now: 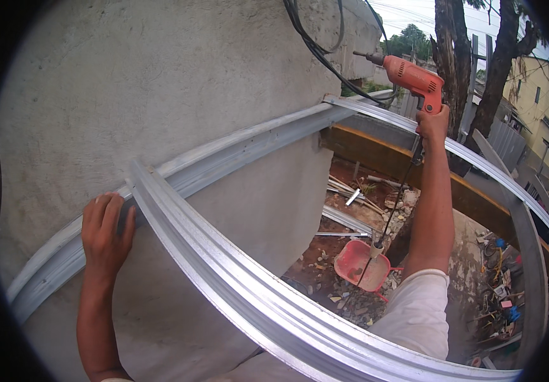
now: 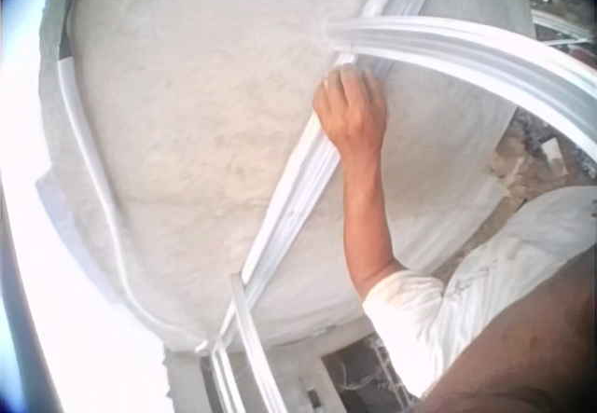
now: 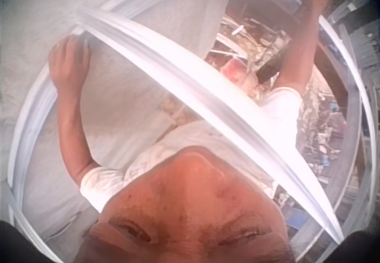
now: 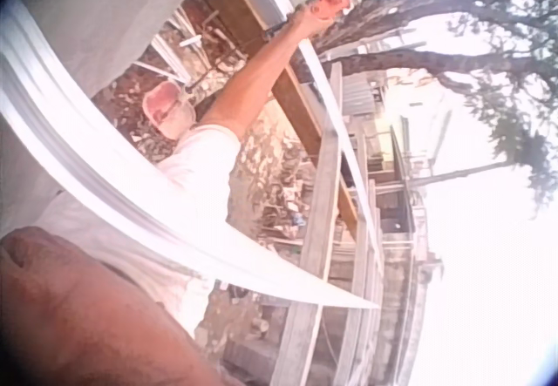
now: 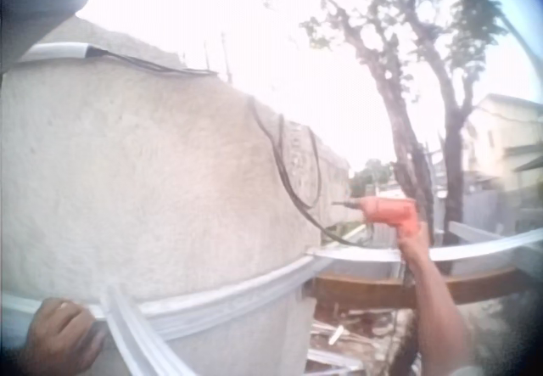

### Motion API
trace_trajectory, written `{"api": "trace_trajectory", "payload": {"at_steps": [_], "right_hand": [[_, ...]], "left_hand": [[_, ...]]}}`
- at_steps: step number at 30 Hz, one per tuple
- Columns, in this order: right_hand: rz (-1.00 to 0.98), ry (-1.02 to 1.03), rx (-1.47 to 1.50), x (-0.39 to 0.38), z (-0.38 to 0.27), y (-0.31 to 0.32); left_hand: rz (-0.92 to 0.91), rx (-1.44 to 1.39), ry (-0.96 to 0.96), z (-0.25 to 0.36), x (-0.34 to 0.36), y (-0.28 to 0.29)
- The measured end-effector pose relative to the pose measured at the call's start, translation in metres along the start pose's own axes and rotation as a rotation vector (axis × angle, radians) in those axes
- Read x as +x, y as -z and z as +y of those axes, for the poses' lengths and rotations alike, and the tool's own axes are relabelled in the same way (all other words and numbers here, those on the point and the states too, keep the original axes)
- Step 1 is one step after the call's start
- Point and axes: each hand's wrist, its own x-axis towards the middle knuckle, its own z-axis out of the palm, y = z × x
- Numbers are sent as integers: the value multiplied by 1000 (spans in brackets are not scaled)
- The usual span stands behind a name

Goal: The person is installing curved metal frames onto a concrete wall. They use a red power drill to secure the frames with screws and a hammer to tap them into place. The work is performed on a wooden scaffold in an outdoor construction area.

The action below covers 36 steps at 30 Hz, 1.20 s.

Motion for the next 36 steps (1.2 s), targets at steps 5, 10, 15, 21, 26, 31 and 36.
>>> {"api": "trace_trajectory", "payload": {"at_steps": [5, 10, 15, 21, 26, 31, 36], "right_hand": [[-52, 109, -204, 17, -4, 28], [-107, 338, -682, 40, -72, 4], [-207, 344, -812, 22, -104, -43], [-244, 377, -870, 24, -97, -60], [-244, 414, -875, 39, -89, -61], [-264, 437, -880, 33, -99, -63], [-279, 380, -914, 25, -101, -57]], "left_hand": [[-66, -11, 70, 0, 7, 6], [-28, 2, 54, 2, 7, 3], [7, 10, 81, 4, 5, -2], [38, 33, 68, 3, 3, -6], [45, 47, 60, 3, 4, -6], [56, 74, 44, 1, 2, -10], [66, 54, 52, 1, 1, -12]]}}
